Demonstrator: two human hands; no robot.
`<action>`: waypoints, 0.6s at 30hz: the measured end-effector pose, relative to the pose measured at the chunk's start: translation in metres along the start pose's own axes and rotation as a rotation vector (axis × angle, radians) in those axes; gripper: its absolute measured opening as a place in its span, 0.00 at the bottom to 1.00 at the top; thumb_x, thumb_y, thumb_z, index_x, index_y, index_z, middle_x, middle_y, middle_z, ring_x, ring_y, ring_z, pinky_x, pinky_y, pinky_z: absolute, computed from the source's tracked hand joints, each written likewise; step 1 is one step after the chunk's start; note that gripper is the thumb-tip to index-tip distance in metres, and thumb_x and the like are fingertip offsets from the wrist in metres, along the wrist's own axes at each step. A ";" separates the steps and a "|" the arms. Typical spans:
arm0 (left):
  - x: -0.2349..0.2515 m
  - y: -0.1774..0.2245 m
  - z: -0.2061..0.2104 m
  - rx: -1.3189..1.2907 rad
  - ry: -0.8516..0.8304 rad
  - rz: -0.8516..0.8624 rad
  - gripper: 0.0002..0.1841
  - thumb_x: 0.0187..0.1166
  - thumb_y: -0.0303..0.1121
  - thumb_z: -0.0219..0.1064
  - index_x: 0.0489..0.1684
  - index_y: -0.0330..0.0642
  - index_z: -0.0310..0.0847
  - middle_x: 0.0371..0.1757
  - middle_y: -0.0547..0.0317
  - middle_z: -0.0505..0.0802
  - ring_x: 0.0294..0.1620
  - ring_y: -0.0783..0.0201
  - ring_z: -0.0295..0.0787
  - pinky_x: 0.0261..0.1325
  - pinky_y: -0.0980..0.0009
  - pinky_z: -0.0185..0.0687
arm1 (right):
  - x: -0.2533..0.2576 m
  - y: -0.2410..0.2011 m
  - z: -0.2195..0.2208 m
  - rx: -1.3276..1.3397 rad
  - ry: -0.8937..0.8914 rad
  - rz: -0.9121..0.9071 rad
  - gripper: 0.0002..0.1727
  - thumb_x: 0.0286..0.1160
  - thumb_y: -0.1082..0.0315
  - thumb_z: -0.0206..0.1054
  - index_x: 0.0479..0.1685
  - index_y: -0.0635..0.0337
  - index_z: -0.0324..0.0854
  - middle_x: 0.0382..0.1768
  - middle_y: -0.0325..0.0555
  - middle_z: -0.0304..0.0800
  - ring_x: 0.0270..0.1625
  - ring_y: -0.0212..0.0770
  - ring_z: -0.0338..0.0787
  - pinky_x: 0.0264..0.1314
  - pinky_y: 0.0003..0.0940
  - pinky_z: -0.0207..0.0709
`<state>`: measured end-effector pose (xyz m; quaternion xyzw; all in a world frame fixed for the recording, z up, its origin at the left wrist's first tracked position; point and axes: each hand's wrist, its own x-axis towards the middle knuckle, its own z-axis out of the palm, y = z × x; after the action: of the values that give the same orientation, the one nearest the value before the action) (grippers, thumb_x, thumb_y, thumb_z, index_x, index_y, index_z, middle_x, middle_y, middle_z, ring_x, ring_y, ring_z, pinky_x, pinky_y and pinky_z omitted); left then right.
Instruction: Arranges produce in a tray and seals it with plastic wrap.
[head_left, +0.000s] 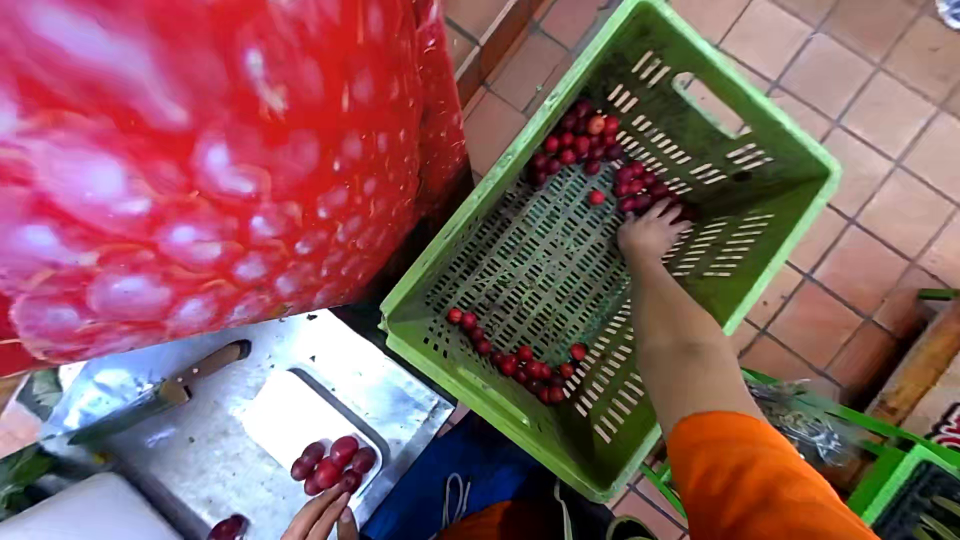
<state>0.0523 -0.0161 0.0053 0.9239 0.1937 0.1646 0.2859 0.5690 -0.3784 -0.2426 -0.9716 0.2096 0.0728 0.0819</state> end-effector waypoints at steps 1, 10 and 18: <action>0.001 0.000 0.000 0.007 0.010 -0.006 0.09 0.86 0.30 0.61 0.54 0.44 0.85 0.61 0.60 0.90 0.73 0.65 0.80 0.81 0.66 0.71 | -0.004 0.000 0.009 -0.015 0.046 0.001 0.44 0.84 0.41 0.54 0.91 0.64 0.55 0.88 0.75 0.54 0.87 0.82 0.57 0.78 0.78 0.61; 0.000 0.007 -0.008 -0.043 0.139 -0.090 0.14 0.82 0.29 0.64 0.60 0.55 0.88 0.64 0.63 0.91 0.71 0.60 0.85 0.77 0.58 0.78 | -0.020 -0.005 0.006 0.018 0.055 0.055 0.47 0.83 0.35 0.42 0.91 0.65 0.56 0.90 0.72 0.51 0.91 0.73 0.54 0.88 0.70 0.52; 0.003 0.010 -0.017 -0.064 0.179 -0.102 0.15 0.82 0.26 0.62 0.60 0.52 0.88 0.65 0.59 0.91 0.71 0.58 0.84 0.76 0.55 0.80 | -0.060 0.000 -0.013 0.018 0.012 -0.061 0.43 0.87 0.39 0.40 0.93 0.62 0.51 0.90 0.68 0.55 0.86 0.71 0.67 0.76 0.69 0.72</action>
<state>0.0508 -0.0148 0.0253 0.8849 0.2598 0.2380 0.3046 0.5166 -0.3574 -0.2198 -0.9772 0.1811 0.0624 0.0917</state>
